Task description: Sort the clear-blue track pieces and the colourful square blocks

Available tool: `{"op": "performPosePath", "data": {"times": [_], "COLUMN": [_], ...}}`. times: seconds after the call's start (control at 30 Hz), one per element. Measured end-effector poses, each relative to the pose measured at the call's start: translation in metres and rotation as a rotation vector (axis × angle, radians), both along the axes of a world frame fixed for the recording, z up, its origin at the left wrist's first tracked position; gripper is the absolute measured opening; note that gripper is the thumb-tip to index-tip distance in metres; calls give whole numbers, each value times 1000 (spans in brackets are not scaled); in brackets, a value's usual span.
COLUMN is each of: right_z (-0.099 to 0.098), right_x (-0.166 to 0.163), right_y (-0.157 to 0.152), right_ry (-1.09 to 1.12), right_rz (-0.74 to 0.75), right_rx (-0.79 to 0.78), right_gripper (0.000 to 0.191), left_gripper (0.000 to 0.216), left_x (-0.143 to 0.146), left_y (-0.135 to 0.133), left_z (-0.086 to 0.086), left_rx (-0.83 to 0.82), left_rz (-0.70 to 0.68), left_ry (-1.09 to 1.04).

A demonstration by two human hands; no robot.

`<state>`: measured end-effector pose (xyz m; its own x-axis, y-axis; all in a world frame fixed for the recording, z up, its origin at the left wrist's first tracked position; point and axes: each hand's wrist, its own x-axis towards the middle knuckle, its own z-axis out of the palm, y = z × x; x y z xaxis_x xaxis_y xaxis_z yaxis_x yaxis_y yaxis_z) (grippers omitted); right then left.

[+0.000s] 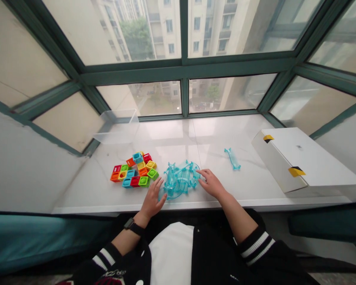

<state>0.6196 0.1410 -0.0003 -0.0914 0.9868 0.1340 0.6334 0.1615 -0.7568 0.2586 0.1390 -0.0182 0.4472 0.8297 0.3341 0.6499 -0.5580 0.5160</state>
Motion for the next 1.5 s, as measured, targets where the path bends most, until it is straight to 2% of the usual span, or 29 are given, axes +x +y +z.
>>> {"op": "performPosePath", "data": {"times": [0.17,0.33,0.5,0.63,0.77,0.93,1.13,1.33,1.5], "right_z": [-13,-16,-18,-16,-8,4,18,27,25], "right_x": [-5,-11,-20,-17,-12,-12,-18,-22,-17], "right_y": [5,8,10,9,8,1,-7,-8,-10], "right_ry": [-30,-42,-64,-66,-64,-25,36,9,-42], "right_rz": [-34,-61,-26,-25,-43,-66,-124,-153,-193], "right_rx": [9,50,36,55,100,151,222,266,289], "right_gripper": [36,35,39,44,46,42,32,28,25], "left_gripper": [72,68,67,68,65,64,51,48,48], "left_x": [1,0,11,38,67,91,111,128,142], "left_y": [0,-2,-4,-1,8,14,14,18,22], "left_z": [0,2,22,43,53,59,65,60,54], "left_rx": [1,16,69,67,35,-34,-171,-368,-552], "left_rz": [17,11,-33,-129,-227,-249,-226,-222,-230], "left_ry": [-1,-28,-64,-27,28,-8,-222,-406,-511]}}
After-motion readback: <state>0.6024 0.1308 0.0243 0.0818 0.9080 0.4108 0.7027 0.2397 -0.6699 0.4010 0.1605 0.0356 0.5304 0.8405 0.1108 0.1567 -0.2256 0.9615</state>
